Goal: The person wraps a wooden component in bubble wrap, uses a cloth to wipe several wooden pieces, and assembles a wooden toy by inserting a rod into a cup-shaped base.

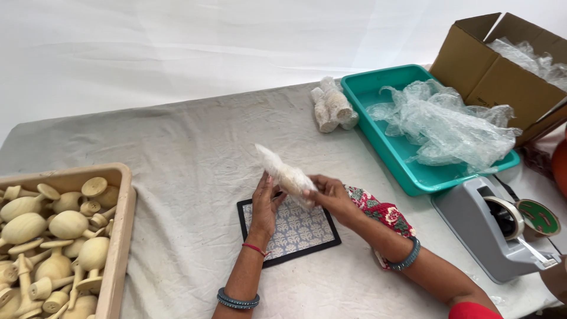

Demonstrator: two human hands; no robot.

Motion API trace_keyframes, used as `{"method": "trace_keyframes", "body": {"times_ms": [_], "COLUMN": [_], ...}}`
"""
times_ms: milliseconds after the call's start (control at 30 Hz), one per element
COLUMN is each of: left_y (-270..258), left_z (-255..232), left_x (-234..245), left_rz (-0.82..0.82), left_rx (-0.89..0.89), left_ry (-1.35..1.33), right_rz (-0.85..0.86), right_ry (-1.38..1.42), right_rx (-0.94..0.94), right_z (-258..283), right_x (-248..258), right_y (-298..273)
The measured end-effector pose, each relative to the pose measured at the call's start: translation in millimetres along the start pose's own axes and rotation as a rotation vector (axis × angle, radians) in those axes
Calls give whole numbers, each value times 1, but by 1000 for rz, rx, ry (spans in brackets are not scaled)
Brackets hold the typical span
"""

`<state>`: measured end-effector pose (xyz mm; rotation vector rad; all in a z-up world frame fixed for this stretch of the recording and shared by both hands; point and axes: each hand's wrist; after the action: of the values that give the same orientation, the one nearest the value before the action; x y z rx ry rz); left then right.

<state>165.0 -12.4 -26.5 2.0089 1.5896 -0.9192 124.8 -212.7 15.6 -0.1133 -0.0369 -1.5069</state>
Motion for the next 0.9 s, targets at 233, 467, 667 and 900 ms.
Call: {"method": "trace_keyframes", "body": {"times_ms": [233, 467, 667, 900], "left_y": [-3, -1, 6, 4], "left_z": [-1, 1, 11, 9], "left_x": [1, -1, 9, 5], "left_rz": [-136, -131, -94, -93], "left_rx": [-30, -24, -24, -3], "left_ry": [316, 452, 409, 471], "right_rz": [-484, -870, -903, -888], "right_ry": [-445, -752, -971, -1080], "right_rx": [215, 372, 369, 329], "right_z": [43, 11, -13, -22], "right_x": [18, 27, 30, 38], "right_y": [91, 186, 212, 223]}}
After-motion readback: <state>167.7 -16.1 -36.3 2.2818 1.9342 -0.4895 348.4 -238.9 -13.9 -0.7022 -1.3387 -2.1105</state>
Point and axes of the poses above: each hand's wrist, its own y-axis towards the middle knuckle, its own x-axis out of the back of the hand, z = x × y, and after that the axes turned 4 degrees about -z, right-handed
